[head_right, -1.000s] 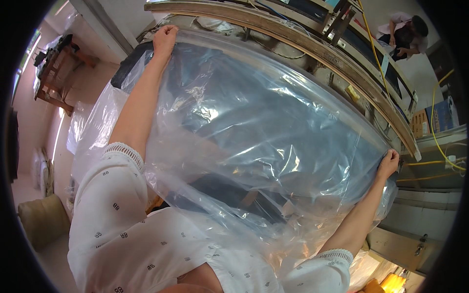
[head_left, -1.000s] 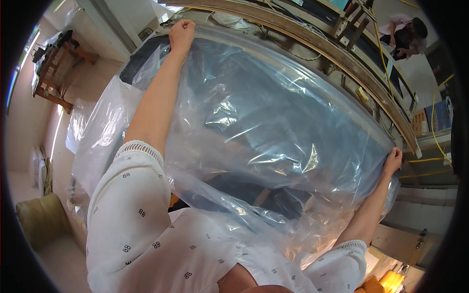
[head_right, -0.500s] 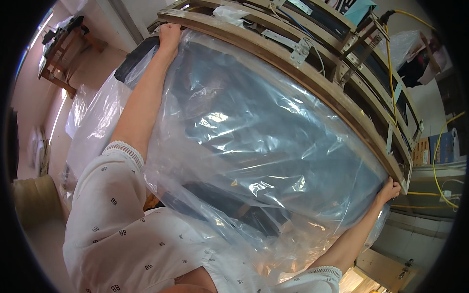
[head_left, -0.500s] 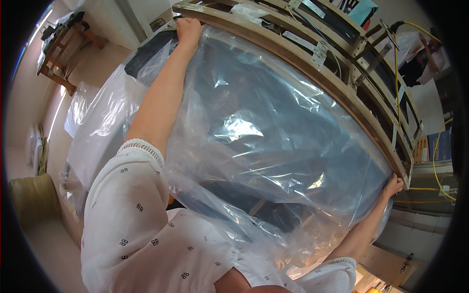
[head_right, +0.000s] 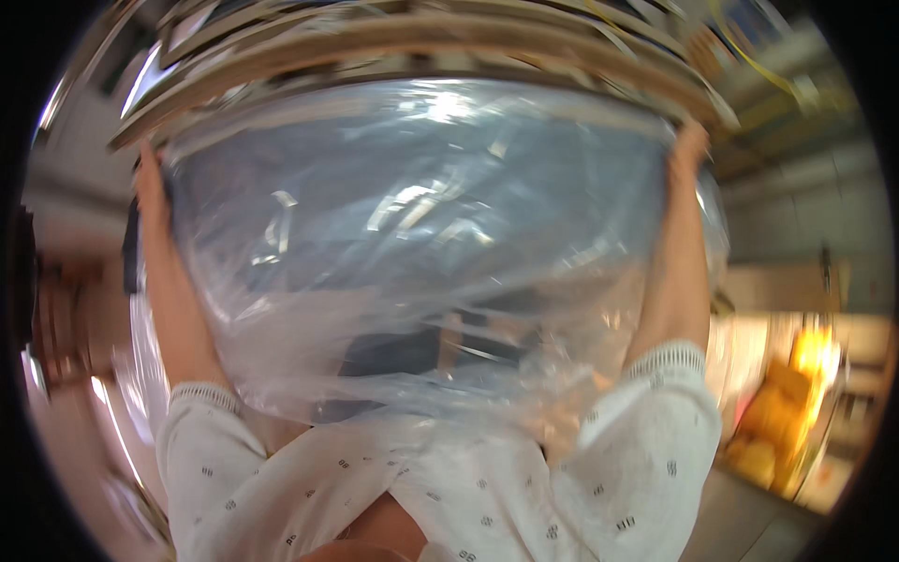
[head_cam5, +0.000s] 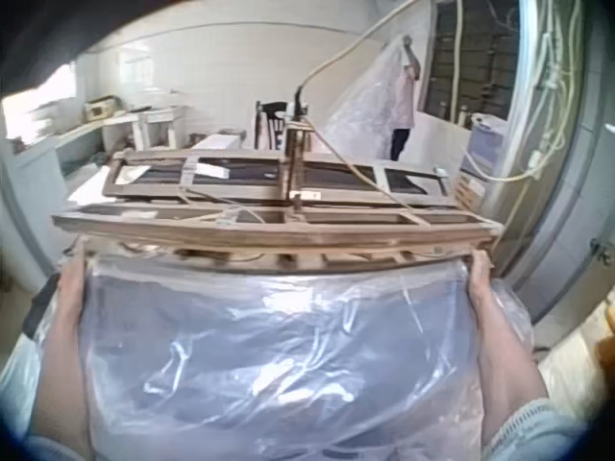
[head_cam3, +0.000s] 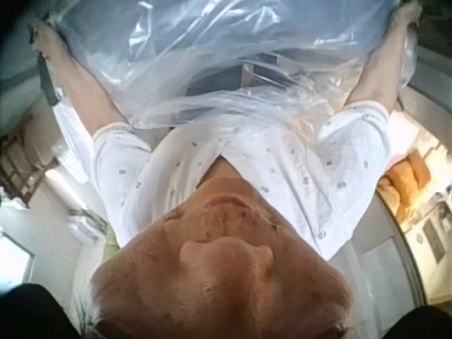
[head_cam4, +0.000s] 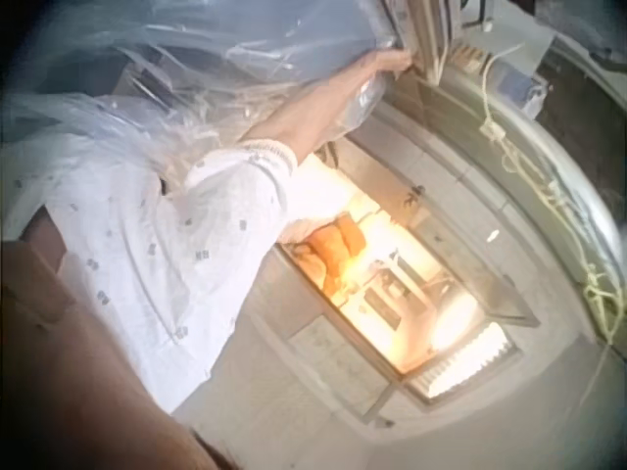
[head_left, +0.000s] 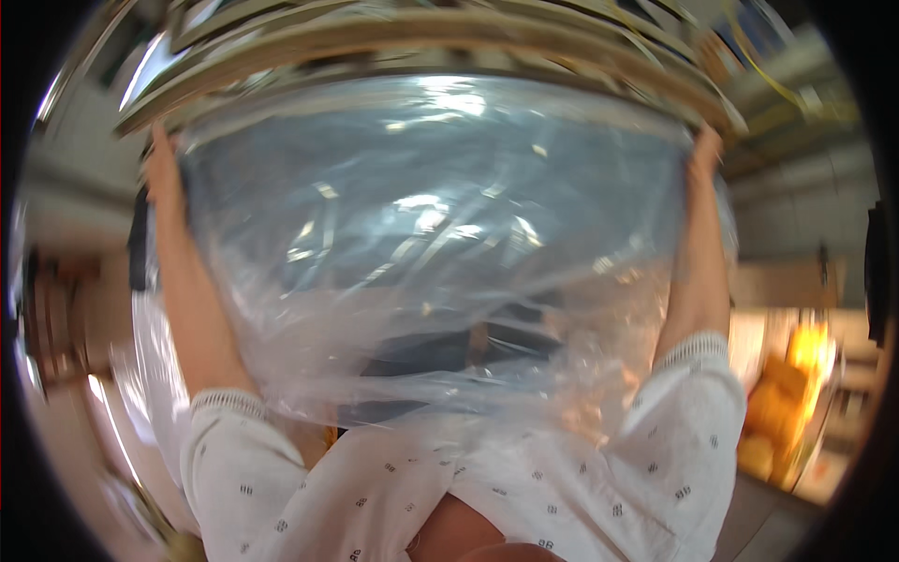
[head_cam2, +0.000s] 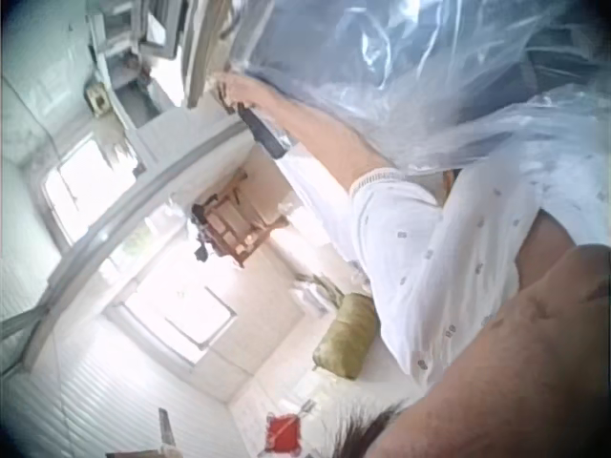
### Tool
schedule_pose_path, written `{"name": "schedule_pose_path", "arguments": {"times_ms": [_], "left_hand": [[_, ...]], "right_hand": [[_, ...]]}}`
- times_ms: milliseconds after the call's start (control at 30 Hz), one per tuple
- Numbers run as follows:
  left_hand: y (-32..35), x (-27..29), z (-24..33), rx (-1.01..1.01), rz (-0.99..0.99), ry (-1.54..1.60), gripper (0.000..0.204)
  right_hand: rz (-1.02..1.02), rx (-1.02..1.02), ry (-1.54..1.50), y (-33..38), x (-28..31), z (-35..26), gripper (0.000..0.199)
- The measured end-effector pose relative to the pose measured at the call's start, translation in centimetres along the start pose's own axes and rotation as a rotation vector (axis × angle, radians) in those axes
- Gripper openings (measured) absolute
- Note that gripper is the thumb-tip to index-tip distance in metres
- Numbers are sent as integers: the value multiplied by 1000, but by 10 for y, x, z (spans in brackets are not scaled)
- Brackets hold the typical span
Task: Wrapping a large rectangular object with transparent plastic film.
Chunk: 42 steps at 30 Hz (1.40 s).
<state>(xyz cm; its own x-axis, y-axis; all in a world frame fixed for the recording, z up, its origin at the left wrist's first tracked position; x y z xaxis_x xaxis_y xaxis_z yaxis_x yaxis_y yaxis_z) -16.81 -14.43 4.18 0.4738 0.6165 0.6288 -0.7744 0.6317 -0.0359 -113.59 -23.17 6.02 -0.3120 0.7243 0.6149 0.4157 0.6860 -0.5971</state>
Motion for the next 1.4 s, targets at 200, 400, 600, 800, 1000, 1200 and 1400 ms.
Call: {"name": "schedule_pose_path", "arguments": {"times_ms": [200, 400, 600, 800, 1000, 1200, 1400], "left_hand": [[-17, 95, -16, -391, 46, -89, 34], [-75, 225, -151, -190, 105, -456, 37], [-34, 194, -82, -554, 410, -1072, 41], [247, -25, 120, -903, -565, -272, 36], [294, -102, 146, -994, -535, 59, 19], [286, -93, 132, -718, -499, 218, 13], [301, -78, 143, -772, -564, 98, 17]], "right_hand": [[-166, -353, -1026, 58, 75, -57, 31], [-358, 111, -482, 200, 166, -109, 20], [-237, 204, -292, 250, 204, -99, 34], [-181, 398, -21, 249, 197, -91, 43], [-266, 45, -591, 194, 194, -72, 7], [483, 846, 241, 189, 308, -213, 12], [-490, 328, 321, 194, 200, -80, 35]]}}
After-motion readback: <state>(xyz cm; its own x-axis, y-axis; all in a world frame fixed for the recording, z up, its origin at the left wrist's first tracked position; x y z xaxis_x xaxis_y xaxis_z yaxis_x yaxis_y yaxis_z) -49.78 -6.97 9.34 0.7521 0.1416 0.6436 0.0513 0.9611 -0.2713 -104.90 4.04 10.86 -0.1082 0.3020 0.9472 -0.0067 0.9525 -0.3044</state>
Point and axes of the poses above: each hand's wrist, its own y-axis away from the middle knuckle, its own x-axis out of the back of the hand, z = x × y, the point moved 7 cm from there along -y, towards the middle knuckle, and after that the axes turned 7 degrees about x, right-handed, at the moved point
